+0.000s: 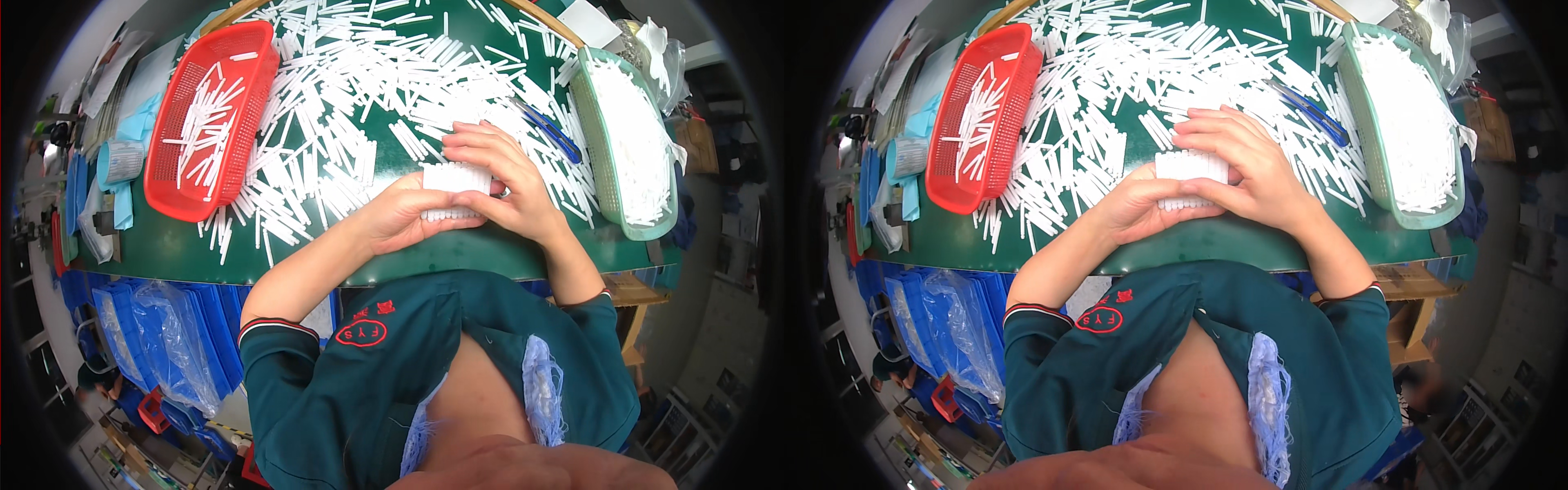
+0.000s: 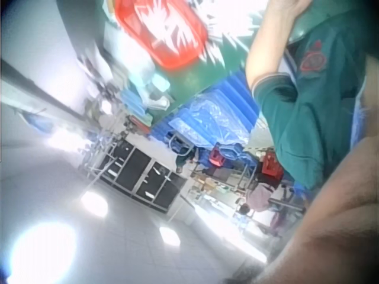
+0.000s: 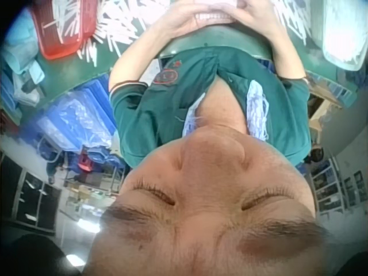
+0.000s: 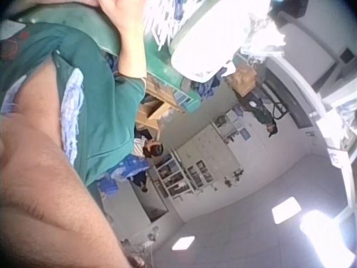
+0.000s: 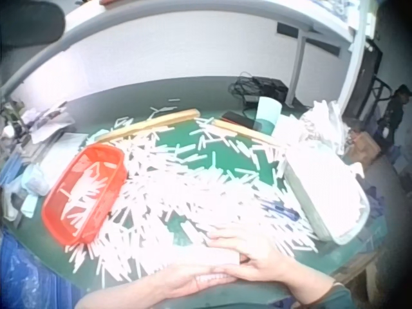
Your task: The person sorts and aligns small white plastic components on a table by hand.
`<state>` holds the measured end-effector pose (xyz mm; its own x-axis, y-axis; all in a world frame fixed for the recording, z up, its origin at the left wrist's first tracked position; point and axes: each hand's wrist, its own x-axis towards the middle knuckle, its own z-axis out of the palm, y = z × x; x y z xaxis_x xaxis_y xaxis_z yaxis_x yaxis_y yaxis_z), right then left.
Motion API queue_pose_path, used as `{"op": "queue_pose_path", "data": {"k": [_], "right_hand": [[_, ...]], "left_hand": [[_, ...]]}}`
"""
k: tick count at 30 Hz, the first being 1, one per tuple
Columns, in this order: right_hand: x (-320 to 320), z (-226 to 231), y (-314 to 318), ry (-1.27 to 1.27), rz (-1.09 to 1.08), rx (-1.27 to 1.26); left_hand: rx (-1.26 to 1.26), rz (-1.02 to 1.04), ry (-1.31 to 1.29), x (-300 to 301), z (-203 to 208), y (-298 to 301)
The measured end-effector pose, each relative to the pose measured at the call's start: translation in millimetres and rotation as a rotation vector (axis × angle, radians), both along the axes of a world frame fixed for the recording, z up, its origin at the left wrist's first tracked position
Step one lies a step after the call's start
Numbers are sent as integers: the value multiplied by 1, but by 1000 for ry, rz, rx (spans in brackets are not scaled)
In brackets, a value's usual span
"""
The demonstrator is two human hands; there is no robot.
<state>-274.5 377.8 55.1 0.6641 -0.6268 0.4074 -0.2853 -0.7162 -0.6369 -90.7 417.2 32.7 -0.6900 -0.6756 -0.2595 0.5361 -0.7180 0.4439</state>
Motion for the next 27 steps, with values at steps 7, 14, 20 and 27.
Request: {"op": "queue_pose_path", "data": {"k": [7,14,20,27], "right_hand": [[3,-10,4,-33,-49,200],[3,-10,3,-202,-278,273],[-2,-7,2,-514,-290,430],[-11,-14,2,-595,-65,690]], "left_hand": [[-10,-125,-18,-13,-2,6],[-26,-154,-7,-10,0,4],[-72,-128,56,-5,19,8],[63,-105,176,-6,27,18]]}}
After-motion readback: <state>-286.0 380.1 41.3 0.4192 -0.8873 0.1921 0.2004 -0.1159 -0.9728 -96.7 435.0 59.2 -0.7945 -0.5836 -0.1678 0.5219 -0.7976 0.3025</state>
